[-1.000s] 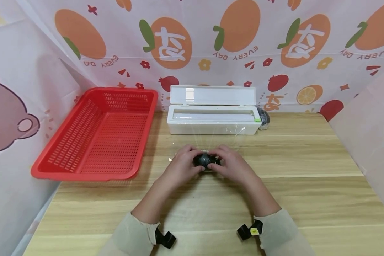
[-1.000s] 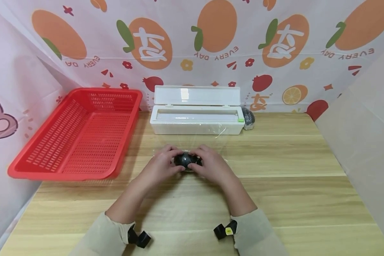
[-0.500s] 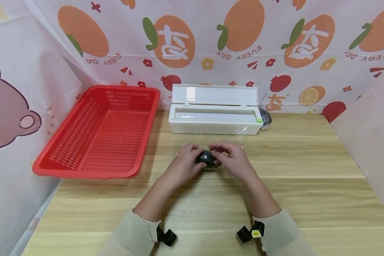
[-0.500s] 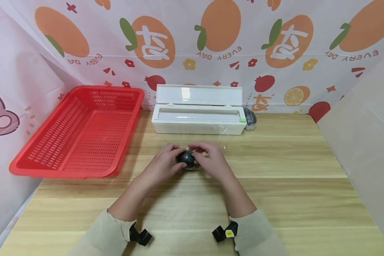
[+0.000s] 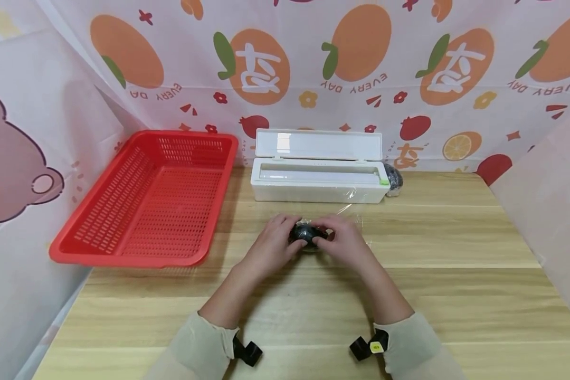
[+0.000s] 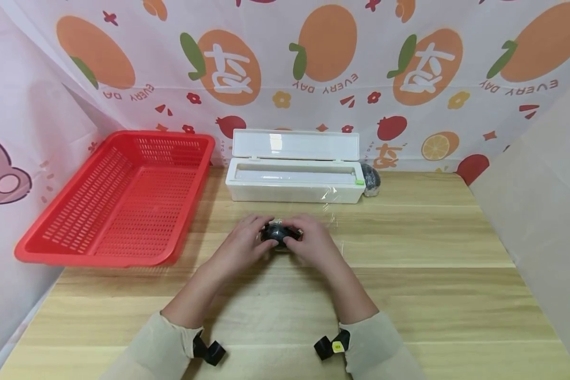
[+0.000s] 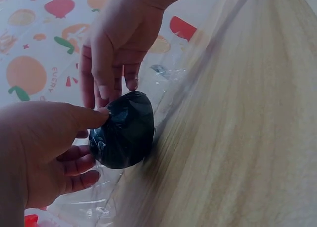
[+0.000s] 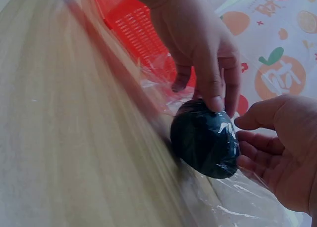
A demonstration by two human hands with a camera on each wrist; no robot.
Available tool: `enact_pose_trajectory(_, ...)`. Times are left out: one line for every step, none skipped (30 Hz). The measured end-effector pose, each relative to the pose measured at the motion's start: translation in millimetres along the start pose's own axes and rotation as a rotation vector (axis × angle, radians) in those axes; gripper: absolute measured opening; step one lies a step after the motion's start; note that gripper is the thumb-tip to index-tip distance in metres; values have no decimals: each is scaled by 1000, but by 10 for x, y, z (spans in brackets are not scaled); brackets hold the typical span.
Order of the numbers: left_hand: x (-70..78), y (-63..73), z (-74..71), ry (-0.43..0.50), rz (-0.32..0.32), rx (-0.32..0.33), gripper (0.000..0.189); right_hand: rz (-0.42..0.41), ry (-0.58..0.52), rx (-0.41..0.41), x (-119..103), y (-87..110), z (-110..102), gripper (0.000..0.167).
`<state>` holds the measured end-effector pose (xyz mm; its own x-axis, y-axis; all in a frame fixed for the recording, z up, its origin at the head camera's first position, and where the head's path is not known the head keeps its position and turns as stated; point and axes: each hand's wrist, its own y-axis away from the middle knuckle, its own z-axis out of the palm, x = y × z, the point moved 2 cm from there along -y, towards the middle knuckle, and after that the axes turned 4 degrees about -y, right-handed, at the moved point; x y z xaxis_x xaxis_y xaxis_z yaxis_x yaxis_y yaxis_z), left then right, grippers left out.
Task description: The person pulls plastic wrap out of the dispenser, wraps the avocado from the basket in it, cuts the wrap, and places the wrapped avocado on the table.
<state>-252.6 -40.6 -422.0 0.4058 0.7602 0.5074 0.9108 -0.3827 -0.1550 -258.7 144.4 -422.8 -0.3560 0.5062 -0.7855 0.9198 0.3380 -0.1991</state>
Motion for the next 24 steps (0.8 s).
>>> enact_pose_trajectory(1,1,-1,-2,0,1,52,-14,27,1,3,1,18,30)
enact_pose_trajectory(9,2,-12,-1,-5,5,51,-26,48,3,5,2,33,30)
enact_pose_trajectory(21,5,-31,10,-15,14,50,-30,68,5,8,2,47,30)
enact_pose_trajectory(37,7,-54,29,-27,28,48,-31,85,7,12,2,57,30)
enact_pose_trajectory(59,11,-83,59,-40,46,46,-27,98,11,18,-1,65,29)
enact_pose_trajectory(81,15,-109,88,-44,68,44,-27,106,14,21,-4,70,29)
enact_pose_trajectory(109,17,-136,121,-44,87,41,-27,113,16,25,-8,74,29)
enact_pose_trajectory(133,17,-154,141,-35,106,39,-32,118,19,29,-13,76,28)
enact_pose_trajectory(154,17,-161,147,-16,120,37,-38,122,21,33,-20,79,28)
enact_pose_trajectory(172,15,-156,133,11,126,35,-47,126,23,36,-25,79,27)
enact_pose_trajectory(182,12,-140,104,38,126,34,-57,130,23,37,-30,78,27)
enact_pose_trajectory(185,9,-116,61,64,123,34,-69,134,23,35,-33,77,26)
enact_pose_trajectory(184,6,-89,17,83,120,35,-81,139,23,31,-34,75,26)
enact_pose_trajectory(174,5,-58,-30,98,122,35,-90,143,21,28,-36,74,26)
enact_pose_trajectory(163,2,-30,-62,110,121,36,-94,147,19,25,-37,73,25)
enact_pose_trajectory(148,0,-5,-86,116,122,38,-93,149,16,22,-37,71,26)
enact_pose_trajectory(133,-4,15,-99,116,122,40,-88,149,14,18,-35,67,26)
enact_pose_trajectory(118,-12,29,-102,113,122,41,-79,147,16,18,-34,62,26)
enact_pose_trajectory(102,-21,41,-102,110,121,41,-66,137,18,19,-34,50,26)
enact_pose_trajectory(88,-31,47,-99,105,116,42,-57,123,28,21,-34,33,25)
enact_pose_trajectory(79,-42,47,-96,99,109,43,-47,107,46,21,-31,10,25)
enact_pose_trajectory(70,-54,46,-95,93,101,43,-32,83,73,18,-27,-19,25)
enact_pose_trajectory(64,-66,44,-93,86,91,43,-17,52,107,8,-20,-51,24)
enact_pose_trajectory(58,-79,42,-92,80,82,43,1,4,139,-5,-14,-81,23)
